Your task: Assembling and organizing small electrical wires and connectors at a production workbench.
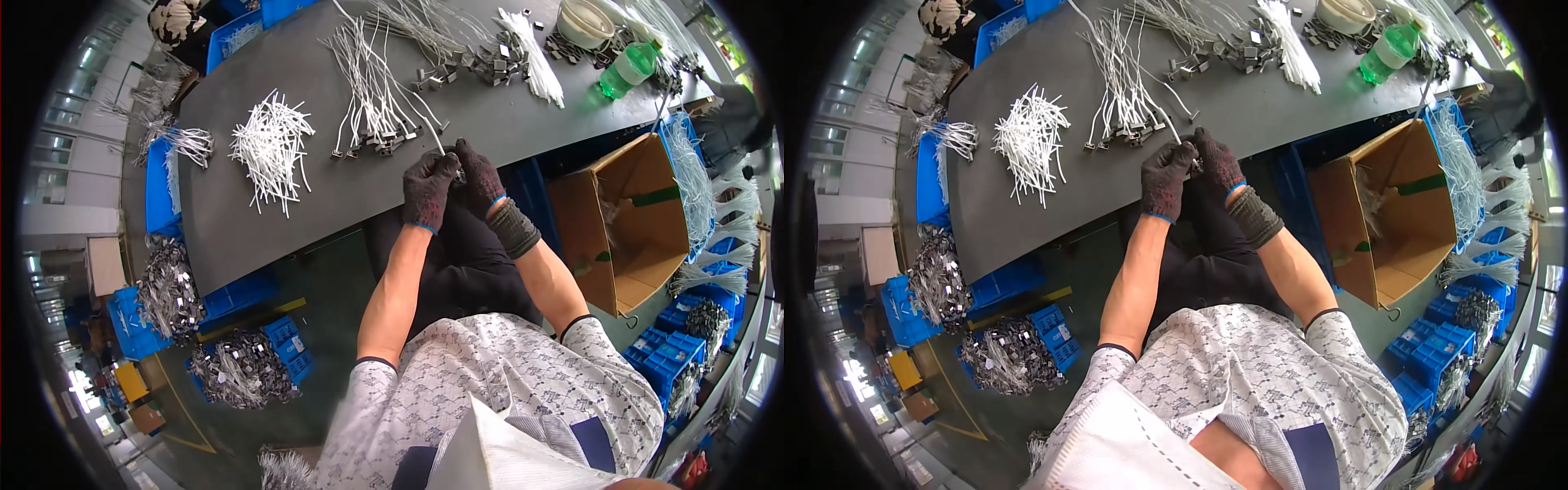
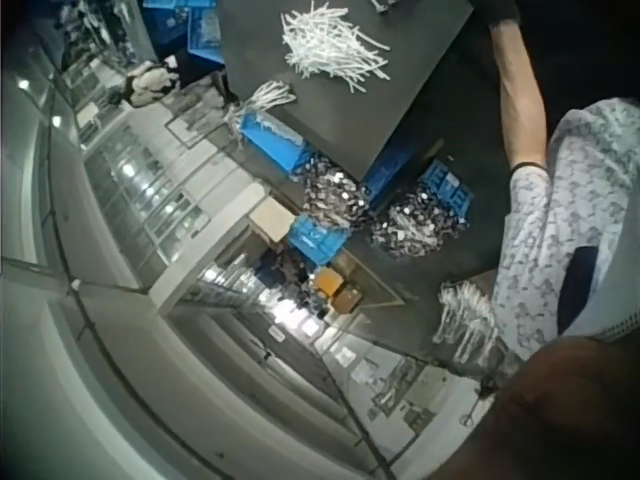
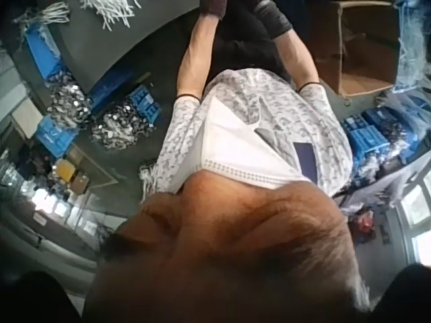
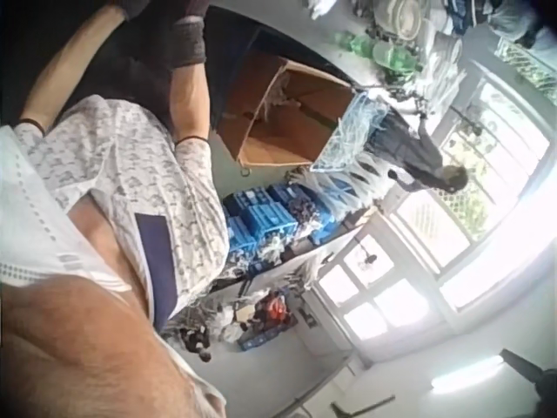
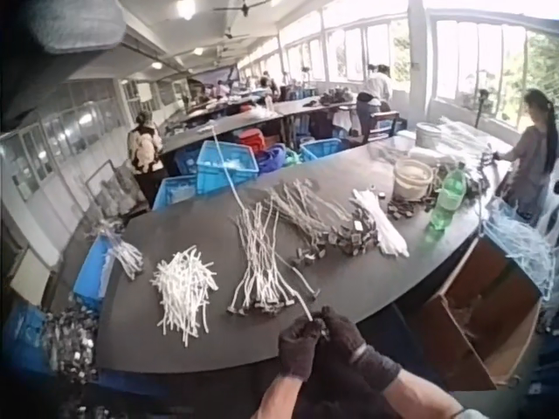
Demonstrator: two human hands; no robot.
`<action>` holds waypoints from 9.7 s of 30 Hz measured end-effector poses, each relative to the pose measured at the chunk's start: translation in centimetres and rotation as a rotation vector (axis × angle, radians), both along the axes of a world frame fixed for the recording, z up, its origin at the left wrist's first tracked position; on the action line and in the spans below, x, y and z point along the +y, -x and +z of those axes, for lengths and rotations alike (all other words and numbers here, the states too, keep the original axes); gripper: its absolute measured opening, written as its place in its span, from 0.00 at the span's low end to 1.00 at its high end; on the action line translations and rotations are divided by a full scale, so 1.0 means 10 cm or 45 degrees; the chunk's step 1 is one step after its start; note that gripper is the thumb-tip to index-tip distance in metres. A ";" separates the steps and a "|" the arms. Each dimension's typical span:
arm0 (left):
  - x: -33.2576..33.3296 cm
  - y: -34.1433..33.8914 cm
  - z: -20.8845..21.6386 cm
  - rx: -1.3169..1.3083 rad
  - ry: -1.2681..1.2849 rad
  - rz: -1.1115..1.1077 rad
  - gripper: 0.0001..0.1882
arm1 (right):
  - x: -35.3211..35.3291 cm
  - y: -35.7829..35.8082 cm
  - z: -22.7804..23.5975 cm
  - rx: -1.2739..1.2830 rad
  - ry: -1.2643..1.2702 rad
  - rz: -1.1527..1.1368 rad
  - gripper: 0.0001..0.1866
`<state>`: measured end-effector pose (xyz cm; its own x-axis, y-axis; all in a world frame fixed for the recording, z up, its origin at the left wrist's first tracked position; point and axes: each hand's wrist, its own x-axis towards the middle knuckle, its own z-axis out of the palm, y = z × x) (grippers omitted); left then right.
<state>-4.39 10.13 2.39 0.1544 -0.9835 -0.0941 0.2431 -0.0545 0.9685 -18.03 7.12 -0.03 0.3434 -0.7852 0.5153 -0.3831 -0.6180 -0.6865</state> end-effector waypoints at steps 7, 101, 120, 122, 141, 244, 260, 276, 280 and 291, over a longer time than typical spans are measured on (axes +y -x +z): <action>-0.32 -0.58 -0.17 -0.128 -0.065 -0.034 0.15 | -0.41 -0.39 -0.09 -0.187 -0.776 -0.059 0.21; -1.41 -1.26 1.04 -0.292 0.379 0.331 0.11 | -0.83 0.16 -0.27 0.211 -0.487 -0.321 0.13; -0.92 -1.62 1.50 -0.486 -0.705 -0.275 0.25 | 0.16 -1.57 0.85 -0.118 -0.210 0.302 0.10; -0.89 -1.58 1.54 -0.537 -0.656 -0.248 0.23 | 0.21 -1.61 0.86 -0.120 -0.135 0.285 0.09; -0.69 -1.60 1.20 -1.617 0.253 -0.172 0.16 | -0.71 -0.74 0.80 -0.159 0.306 0.130 0.15; -1.29 -1.89 1.36 -1.911 0.780 -0.359 0.10 | -1.33 -1.15 1.06 -0.491 -1.212 0.762 0.13; -0.75 -1.58 0.74 -0.571 0.416 0.248 0.23 | -1.34 -1.13 0.86 0.097 -0.277 -0.093 0.13; -0.34 -1.73 1.39 -0.044 0.342 0.330 0.20 | 0.11 0.38 -0.34 -0.308 -0.848 -0.311 0.22; 0.51 -2.42 2.21 0.455 0.773 -0.523 0.26 | 0.43 1.26 -0.97 -0.313 -0.924 -0.503 0.18; 1.97 -2.74 3.72 0.368 1.084 -0.950 0.23 | 0.21 0.94 -1.09 -0.195 -0.932 -0.213 0.19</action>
